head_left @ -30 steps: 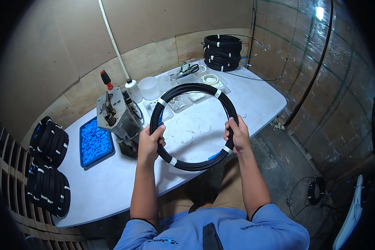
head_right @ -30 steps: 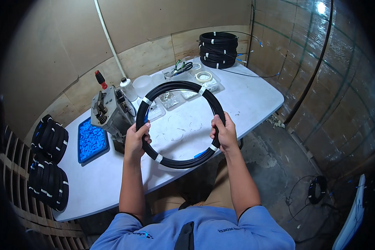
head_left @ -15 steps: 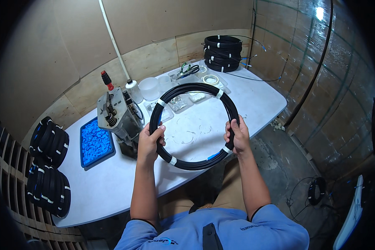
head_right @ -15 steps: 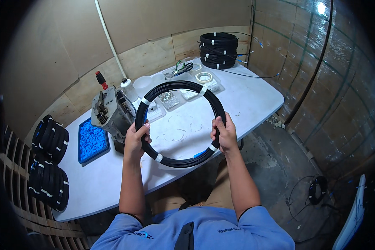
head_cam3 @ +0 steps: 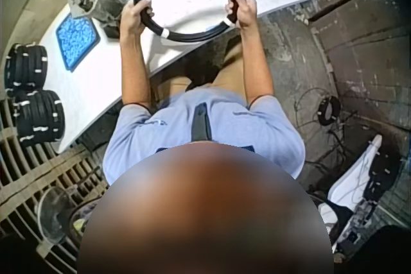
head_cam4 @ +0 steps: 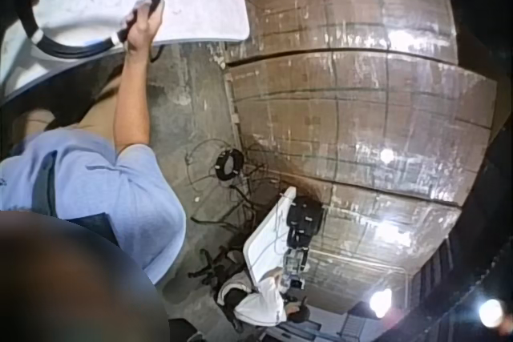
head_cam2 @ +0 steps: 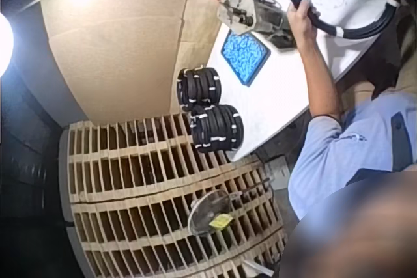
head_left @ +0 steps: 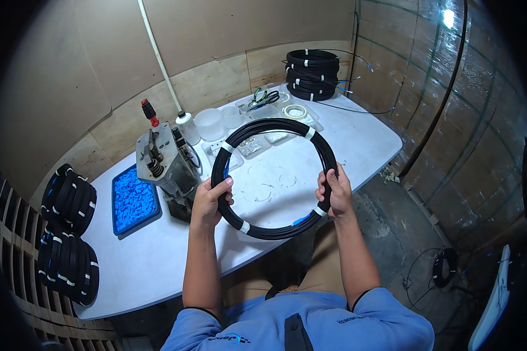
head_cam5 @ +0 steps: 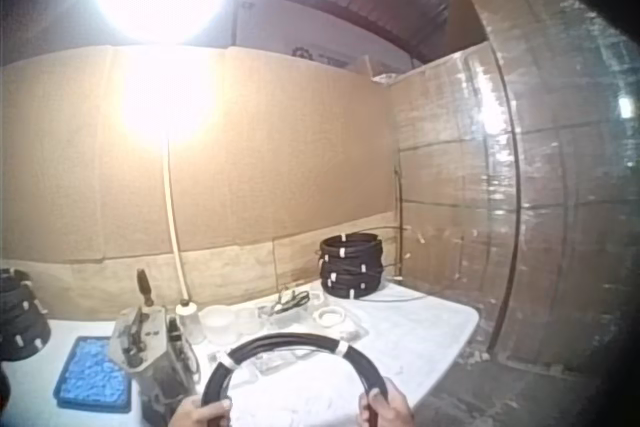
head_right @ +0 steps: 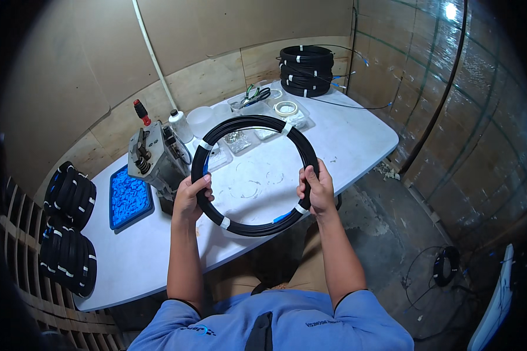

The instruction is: Taping a black wire coil with white adhesive tape.

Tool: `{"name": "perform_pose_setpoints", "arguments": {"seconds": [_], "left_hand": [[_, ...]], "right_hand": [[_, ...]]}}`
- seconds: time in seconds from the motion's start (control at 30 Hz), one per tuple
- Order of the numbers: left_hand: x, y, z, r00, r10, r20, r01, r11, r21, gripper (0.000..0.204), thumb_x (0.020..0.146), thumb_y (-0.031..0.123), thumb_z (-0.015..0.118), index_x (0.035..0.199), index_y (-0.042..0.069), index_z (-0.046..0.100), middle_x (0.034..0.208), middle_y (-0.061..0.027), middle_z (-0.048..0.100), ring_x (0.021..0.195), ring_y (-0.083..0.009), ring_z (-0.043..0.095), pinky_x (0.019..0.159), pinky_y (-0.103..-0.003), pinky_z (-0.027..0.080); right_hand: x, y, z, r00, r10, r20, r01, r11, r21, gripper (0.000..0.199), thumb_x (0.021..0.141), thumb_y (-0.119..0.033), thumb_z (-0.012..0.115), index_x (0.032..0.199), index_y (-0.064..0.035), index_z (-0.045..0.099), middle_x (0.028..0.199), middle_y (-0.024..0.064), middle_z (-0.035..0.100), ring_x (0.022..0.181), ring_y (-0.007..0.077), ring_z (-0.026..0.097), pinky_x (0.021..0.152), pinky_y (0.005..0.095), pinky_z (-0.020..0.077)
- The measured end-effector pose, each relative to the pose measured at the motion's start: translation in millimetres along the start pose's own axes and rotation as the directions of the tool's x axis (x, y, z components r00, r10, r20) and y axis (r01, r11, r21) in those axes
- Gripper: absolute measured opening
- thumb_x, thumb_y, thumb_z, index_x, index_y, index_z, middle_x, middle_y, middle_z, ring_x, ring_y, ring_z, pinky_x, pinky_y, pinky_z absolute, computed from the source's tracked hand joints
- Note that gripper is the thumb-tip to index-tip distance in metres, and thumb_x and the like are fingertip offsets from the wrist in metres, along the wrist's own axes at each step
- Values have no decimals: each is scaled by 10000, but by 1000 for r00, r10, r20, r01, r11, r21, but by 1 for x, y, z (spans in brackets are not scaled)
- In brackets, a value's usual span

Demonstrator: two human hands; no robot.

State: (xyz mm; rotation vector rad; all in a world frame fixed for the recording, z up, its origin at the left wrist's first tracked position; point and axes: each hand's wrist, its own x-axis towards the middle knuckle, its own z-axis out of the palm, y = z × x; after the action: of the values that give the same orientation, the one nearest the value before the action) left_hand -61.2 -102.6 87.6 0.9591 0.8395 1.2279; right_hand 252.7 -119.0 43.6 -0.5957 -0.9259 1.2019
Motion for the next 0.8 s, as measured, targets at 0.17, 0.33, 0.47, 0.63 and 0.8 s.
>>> {"name": "perform_pose_setpoints", "arguments": {"seconds": [0.17,0.33,0.47,0.63,0.8], "left_hand": [[0,0,3,999,25,-21,-24,997,71,270,852,164,747,1038,17,618,737,-2,550,621,-105,523,580,-267,450],[-1,-2,5,996,82,-26,-80,993,85,344,862,152,741,1124,-14,591,724,3,537,612,-103,518,579,-266,457],[-3,-1,0,997,68,-24,-65,992,104,360,871,162,740,1147,-12,588,742,-12,567,620,-108,540,588,-276,478],[-3,11,5,946,317,72,-325,912,250,454,969,308,631,1259,-35,563,1076,-144,683,915,-188,671,809,-300,534],[-5,60,29,866,473,164,-501,819,281,540,881,258,741,1295,-42,568,1123,-136,661,1031,-152,622,910,-281,471]], "right_hand": [[-2,0,-1,1000,-8,14,8,1000,25,380,988,-367,598,1192,-74,468,846,21,506,616,69,476,499,211,439],[0,1,-3,999,-16,47,14,999,37,377,988,-376,594,1178,-75,469,851,24,504,621,69,475,497,210,438],[2,-3,-2,999,16,50,-18,998,56,388,980,-380,607,1174,-74,467,841,24,499,614,68,475,489,215,438],[14,-32,1,986,10,167,-12,1000,9,477,946,-402,651,1217,-63,454,832,28,502,597,67,477,478,216,436],[44,-86,17,929,4,369,132,930,-344,585,903,-447,703,1255,-23,504,750,-19,513,536,48,472,467,208,408]]}}
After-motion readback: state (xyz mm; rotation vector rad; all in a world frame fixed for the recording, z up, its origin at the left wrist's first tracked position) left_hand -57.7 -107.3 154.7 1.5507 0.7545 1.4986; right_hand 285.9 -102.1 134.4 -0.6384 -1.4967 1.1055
